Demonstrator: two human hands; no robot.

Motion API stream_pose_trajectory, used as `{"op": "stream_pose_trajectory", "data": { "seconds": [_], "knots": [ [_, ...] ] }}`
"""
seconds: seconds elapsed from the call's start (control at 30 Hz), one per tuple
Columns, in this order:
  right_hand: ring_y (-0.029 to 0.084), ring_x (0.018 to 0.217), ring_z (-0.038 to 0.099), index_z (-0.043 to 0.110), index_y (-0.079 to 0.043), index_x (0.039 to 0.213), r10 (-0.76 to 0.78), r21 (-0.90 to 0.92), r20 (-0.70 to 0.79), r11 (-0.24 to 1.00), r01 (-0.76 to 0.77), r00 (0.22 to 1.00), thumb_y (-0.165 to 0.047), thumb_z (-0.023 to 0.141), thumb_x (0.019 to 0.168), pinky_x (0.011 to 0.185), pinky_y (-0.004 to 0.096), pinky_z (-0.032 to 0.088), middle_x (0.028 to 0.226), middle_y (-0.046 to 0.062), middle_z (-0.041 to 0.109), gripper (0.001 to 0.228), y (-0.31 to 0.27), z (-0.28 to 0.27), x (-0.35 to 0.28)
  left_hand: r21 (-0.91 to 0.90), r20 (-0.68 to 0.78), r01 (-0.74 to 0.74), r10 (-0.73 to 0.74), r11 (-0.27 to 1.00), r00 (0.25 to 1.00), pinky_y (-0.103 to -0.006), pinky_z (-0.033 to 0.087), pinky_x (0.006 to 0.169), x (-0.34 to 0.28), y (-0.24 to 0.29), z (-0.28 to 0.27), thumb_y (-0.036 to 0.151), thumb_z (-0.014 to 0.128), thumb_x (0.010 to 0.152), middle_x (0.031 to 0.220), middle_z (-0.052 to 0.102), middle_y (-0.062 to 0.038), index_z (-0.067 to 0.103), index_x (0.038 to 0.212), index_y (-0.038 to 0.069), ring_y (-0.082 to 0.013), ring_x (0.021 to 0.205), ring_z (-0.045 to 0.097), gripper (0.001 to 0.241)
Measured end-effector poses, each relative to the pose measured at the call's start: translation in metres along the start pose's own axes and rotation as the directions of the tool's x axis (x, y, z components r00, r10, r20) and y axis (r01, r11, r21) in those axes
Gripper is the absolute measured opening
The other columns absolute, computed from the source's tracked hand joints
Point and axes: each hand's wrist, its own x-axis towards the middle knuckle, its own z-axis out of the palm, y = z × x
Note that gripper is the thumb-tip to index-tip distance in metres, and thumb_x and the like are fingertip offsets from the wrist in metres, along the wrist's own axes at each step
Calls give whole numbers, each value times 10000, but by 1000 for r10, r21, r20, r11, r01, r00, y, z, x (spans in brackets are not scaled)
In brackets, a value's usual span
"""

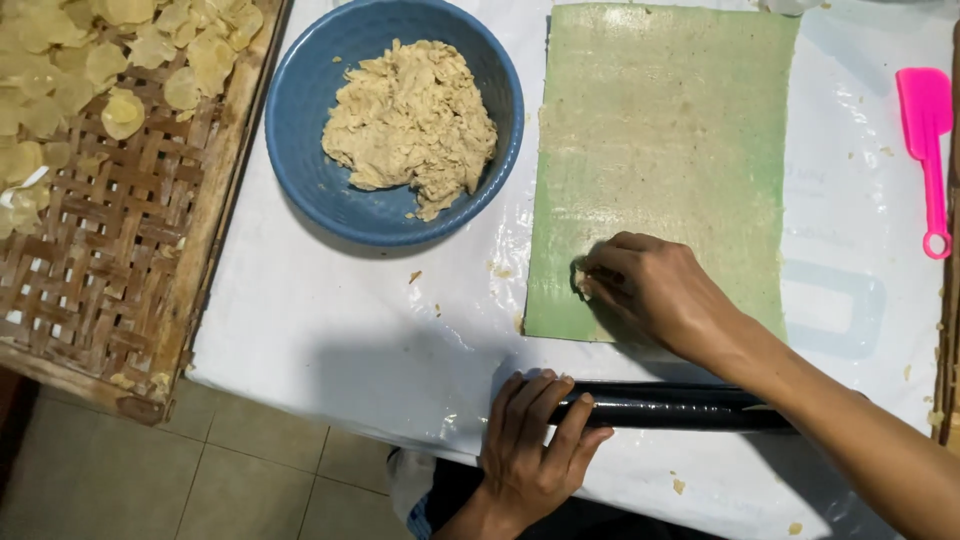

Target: Rolling out dough onto a flat surface using a rolling pin.

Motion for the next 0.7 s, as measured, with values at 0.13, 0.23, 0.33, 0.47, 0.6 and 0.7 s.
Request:
{"op": "stream_pose_trajectory", "data": {
  "seconds": [0.13,0.23,0.33,0.47,0.6,0.7],
  "knots": [
    [257,563,695,627,-9,971,-12,37,-86,999,16,996,14,772,747,473,357,550,783,122,739,268,-5,5,-2,31,13,12,-12,999,1000,-546,494,1070,-1,1,0,269,825,919,1208,611,-144,665,1173,51,-319,1153,625,370],
    [279,804,678,742,-10,1054,-86,-131,-78,989,75,993,-93,726,861,653,379,606,1017,149,708,210,-4,11,-6,31,-3,-4,4,1000,1000,-564,508,1052,-1,1,-1,261,831,913,1203,616,-154,660,1168,40,-328,1134,640,378],
    [273,869,631,731,-12,1161,-118,-170,-53,980,108,992,-158,667,929,763,384,576,1002,150,676,282,-6,12,-10,0,26,19,-19,1000,999,-579,490,1071,-2,1,0,241,860,890,1229,601,-151,624,1205,51,-342,1166,630,437],
    [270,733,655,732,-19,934,-44,-92,-127,995,32,991,-156,709,907,624,385,565,914,134,703,141,-3,15,-8,-7,44,25,-25,1000,999,-605,452,1090,-2,1,-1,218,888,850,1265,593,-150,601,1217,64,-356,1189,618,490],
    [278,654,640,687,3,926,-48,-17,-194,999,46,980,-51,748,830,584,389,545,878,137,681,126,-6,15,-4,-65,57,57,-54,996,997,-609,417,1108,4,4,-6,212,845,876,1273,598,-190,555,1246,-3,-377,1196,598,516],
    [295,836,684,712,-2,1066,-60,-78,-68,995,54,996,-42,702,825,700,403,590,1015,144,704,244,-7,19,-7,-31,131,107,-102,994,986,-629,380,1114,18,10,-13,392,842,852,1329,516,-268,482,1306,-63,-429,1205,527,736]
  ]
}}
